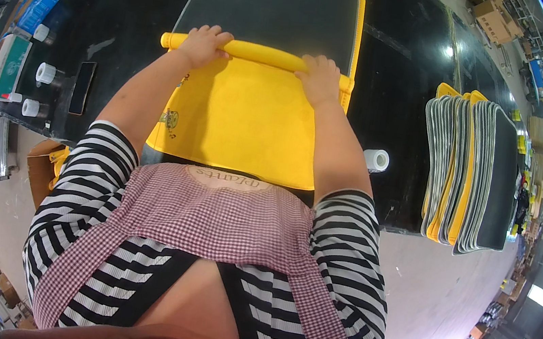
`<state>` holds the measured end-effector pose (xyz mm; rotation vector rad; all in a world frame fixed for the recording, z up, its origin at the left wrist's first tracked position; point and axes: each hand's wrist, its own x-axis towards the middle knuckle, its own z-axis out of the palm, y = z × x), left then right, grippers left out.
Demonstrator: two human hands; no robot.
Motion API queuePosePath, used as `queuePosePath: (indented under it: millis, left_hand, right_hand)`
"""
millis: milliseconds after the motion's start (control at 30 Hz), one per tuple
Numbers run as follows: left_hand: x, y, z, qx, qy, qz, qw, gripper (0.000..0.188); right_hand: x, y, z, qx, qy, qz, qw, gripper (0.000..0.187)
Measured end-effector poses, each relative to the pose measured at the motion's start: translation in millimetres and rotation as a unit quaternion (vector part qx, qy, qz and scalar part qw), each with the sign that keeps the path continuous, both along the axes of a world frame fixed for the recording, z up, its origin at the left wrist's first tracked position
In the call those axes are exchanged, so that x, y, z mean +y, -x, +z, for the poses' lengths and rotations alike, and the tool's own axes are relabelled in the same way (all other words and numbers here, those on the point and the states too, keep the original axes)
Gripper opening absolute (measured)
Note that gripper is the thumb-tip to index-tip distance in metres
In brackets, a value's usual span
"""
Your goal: The person rolls yellow and gray mats on a black table, secures them with tape, and stacks them. The person repeats this process for multiple mats, handling them one at a time.
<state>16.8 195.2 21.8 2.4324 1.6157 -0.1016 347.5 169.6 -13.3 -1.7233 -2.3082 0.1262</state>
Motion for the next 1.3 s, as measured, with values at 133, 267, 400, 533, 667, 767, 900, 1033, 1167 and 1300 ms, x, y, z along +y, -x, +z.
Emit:
queuePosePath:
  millis: [133, 267, 400, 533, 667, 767, 900, 1033, 1167, 1300]
  left_hand:
    - [-75, 17, -10, -0.014, -0.052, -0.029, 0.998, 0.043]
    - [-185, 36, -21, -0.121, -0.061, -0.082, 0.987, 0.047]
    - [-194, 73, -25, -0.218, -0.125, -0.040, 0.967, 0.042]
    - [-223, 100, -41, -0.178, -0.216, 0.218, 0.935, 0.036]
    - [-236, 91, -44, -0.263, -0.183, 0.298, 0.899, 0.033]
    - [-235, 89, -42, -0.293, -0.168, 0.322, 0.884, 0.031]
    - [-242, 88, -40, -0.314, -0.140, 0.330, 0.879, 0.030]
    - [-228, 90, -42, -0.287, -0.120, 0.327, 0.892, 0.029]
    - [-203, 93, -53, -0.107, -0.311, 0.226, 0.917, 0.029]
    - [-168, 80, -24, -0.180, -0.317, 0.136, 0.921, 0.020]
  right_hand:
    - [-73, 1, -5, 0.043, -0.052, 0.066, 0.996, 0.043]
    - [-195, -7, -11, 0.033, 0.031, 0.057, 0.997, 0.051]
    - [-208, -47, -21, 0.063, -0.013, 0.084, 0.994, 0.037]
    - [-229, -54, -24, 0.077, -0.026, -0.065, 0.995, 0.033]
    - [-239, -44, -20, 0.246, 0.002, -0.185, 0.952, 0.035]
    - [-242, -54, -29, 0.358, 0.062, -0.229, 0.903, 0.037]
    - [-252, -60, -37, 0.351, 0.056, -0.222, 0.908, 0.040]
    - [-247, -63, -36, 0.204, 0.038, -0.189, 0.960, 0.041]
    - [-219, -60, -26, 0.121, -0.021, -0.110, 0.986, 0.049]
    - [-172, -62, -22, 0.056, -0.071, -0.071, 0.993, 0.054]
